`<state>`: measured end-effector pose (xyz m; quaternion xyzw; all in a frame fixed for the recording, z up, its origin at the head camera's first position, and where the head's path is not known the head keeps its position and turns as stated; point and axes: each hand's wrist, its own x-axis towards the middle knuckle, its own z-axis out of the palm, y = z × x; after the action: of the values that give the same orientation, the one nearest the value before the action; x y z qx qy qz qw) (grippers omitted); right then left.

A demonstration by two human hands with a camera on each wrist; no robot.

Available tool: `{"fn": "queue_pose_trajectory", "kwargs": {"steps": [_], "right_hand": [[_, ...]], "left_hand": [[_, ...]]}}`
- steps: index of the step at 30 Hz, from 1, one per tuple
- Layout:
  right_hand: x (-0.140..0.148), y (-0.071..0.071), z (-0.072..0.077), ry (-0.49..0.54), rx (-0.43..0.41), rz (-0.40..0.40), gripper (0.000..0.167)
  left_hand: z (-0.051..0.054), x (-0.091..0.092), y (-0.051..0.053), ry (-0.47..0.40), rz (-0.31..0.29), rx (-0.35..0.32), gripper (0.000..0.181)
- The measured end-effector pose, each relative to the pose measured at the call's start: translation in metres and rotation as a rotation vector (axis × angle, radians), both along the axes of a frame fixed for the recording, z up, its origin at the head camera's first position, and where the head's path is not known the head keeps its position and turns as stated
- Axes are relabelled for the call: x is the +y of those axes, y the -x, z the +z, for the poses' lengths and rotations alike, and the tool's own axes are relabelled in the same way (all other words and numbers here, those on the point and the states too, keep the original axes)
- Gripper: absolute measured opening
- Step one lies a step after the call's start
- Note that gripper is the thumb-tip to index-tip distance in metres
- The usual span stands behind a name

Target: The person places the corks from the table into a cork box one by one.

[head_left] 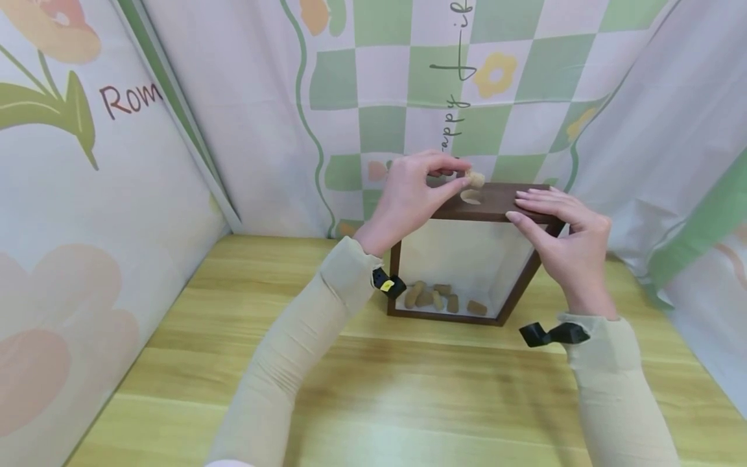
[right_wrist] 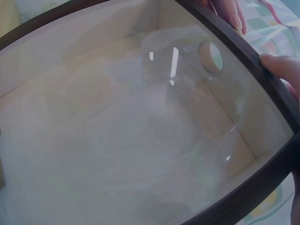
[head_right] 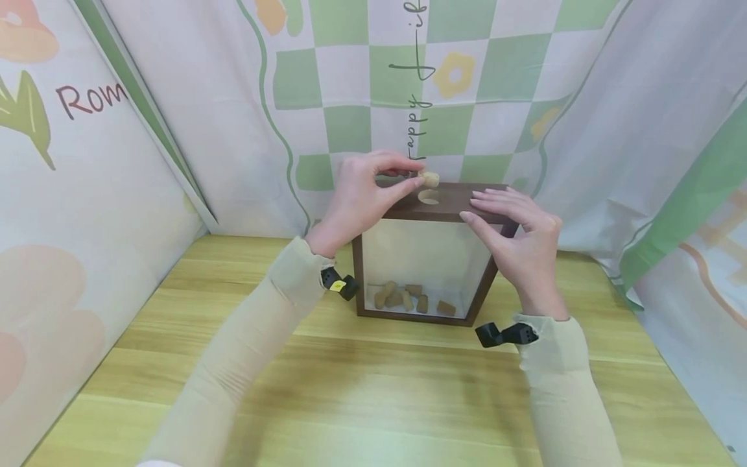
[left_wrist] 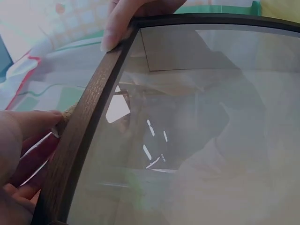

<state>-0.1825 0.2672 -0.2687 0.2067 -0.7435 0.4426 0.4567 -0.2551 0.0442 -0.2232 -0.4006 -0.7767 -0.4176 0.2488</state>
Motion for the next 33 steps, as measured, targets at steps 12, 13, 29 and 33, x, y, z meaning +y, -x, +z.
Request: {"fn": "queue_pose_trajectory", "kwargs": {"steps": [12, 13, 29, 33], "right_hand": [[0.001, 0.0, 0.0, -0.015, -0.003, 0.001, 0.017], [0.001, 0.0, 0.0, -0.015, -0.002, 0.001, 0.018], [0.0, 0.0, -0.002, 0.021, -0.006, 0.0, 0.018], [-0.001, -0.001, -0.001, 0.016, -0.004, -0.003, 0.018]], "left_hand": [[-0.004, -0.001, 0.001, 0.015, 0.023, -0.016, 0.034], [-0.005, -0.001, 0.001, 0.005, 0.022, -0.027, 0.035], [-0.018, -0.041, 0.002, -0.243, 0.031, -0.116, 0.034], [-0.027, -0.061, 0.005, -0.271, 0.078, -0.113, 0.032]]}}
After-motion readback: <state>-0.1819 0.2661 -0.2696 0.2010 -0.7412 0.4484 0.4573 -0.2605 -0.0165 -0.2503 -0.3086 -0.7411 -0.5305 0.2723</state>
